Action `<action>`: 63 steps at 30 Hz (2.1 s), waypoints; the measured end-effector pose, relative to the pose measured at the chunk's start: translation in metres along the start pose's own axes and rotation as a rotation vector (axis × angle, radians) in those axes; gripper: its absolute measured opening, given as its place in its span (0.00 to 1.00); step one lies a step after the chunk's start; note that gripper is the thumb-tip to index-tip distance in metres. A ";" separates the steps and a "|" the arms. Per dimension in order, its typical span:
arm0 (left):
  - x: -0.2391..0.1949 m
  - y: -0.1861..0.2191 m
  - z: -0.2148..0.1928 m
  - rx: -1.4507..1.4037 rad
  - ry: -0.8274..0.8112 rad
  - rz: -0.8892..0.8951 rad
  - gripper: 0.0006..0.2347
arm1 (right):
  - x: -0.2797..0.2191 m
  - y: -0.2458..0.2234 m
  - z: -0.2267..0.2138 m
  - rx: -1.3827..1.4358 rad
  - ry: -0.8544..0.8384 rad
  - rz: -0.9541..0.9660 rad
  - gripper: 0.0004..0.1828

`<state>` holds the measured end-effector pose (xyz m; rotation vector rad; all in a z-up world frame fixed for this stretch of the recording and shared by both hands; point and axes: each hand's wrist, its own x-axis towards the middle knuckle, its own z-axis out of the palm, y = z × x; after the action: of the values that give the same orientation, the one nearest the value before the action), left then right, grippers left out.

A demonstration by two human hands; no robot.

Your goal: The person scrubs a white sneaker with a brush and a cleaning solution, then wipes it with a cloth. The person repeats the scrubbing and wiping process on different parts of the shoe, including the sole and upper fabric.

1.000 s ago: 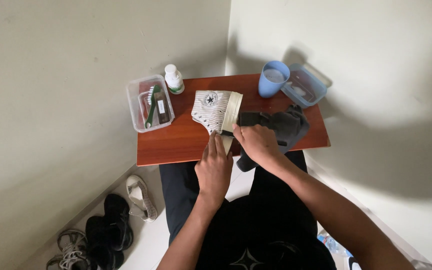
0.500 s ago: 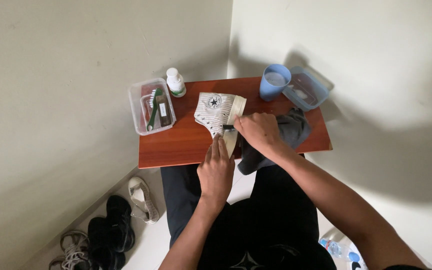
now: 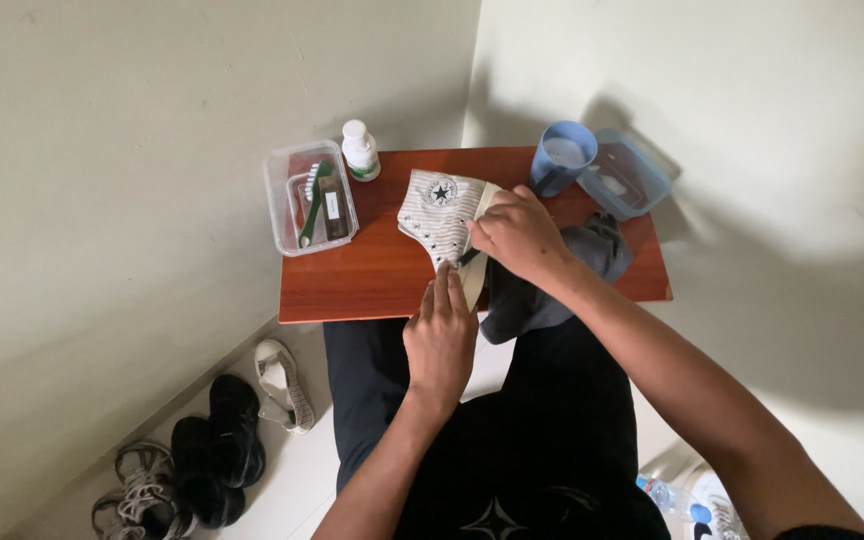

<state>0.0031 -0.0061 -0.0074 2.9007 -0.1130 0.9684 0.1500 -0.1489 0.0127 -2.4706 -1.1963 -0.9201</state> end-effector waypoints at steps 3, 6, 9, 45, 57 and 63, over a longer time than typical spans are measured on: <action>0.003 0.000 -0.006 -0.027 0.003 0.004 0.15 | -0.008 0.035 0.017 -0.144 0.041 0.011 0.18; 0.004 0.002 -0.005 -0.025 0.020 0.012 0.14 | -0.013 0.046 0.024 -0.208 0.053 0.046 0.22; 0.002 0.001 -0.004 -0.010 0.032 0.005 0.14 | -0.001 0.005 0.005 -0.060 0.016 0.005 0.20; -0.002 -0.019 0.003 -0.148 -0.198 -0.217 0.27 | -0.027 -0.046 -0.003 -0.055 -0.189 0.512 0.34; 0.005 -0.019 -0.001 -0.122 -0.095 -0.115 0.30 | -0.032 -0.006 -0.063 0.048 -0.672 0.922 0.30; 0.051 0.020 -0.027 -0.249 -0.048 0.034 0.29 | -0.027 0.005 -0.087 0.314 -0.692 1.060 0.18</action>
<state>0.0260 -0.0259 0.0457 2.7016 -0.2662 0.8243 0.1039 -0.2091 0.0630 -2.6177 0.0170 0.3895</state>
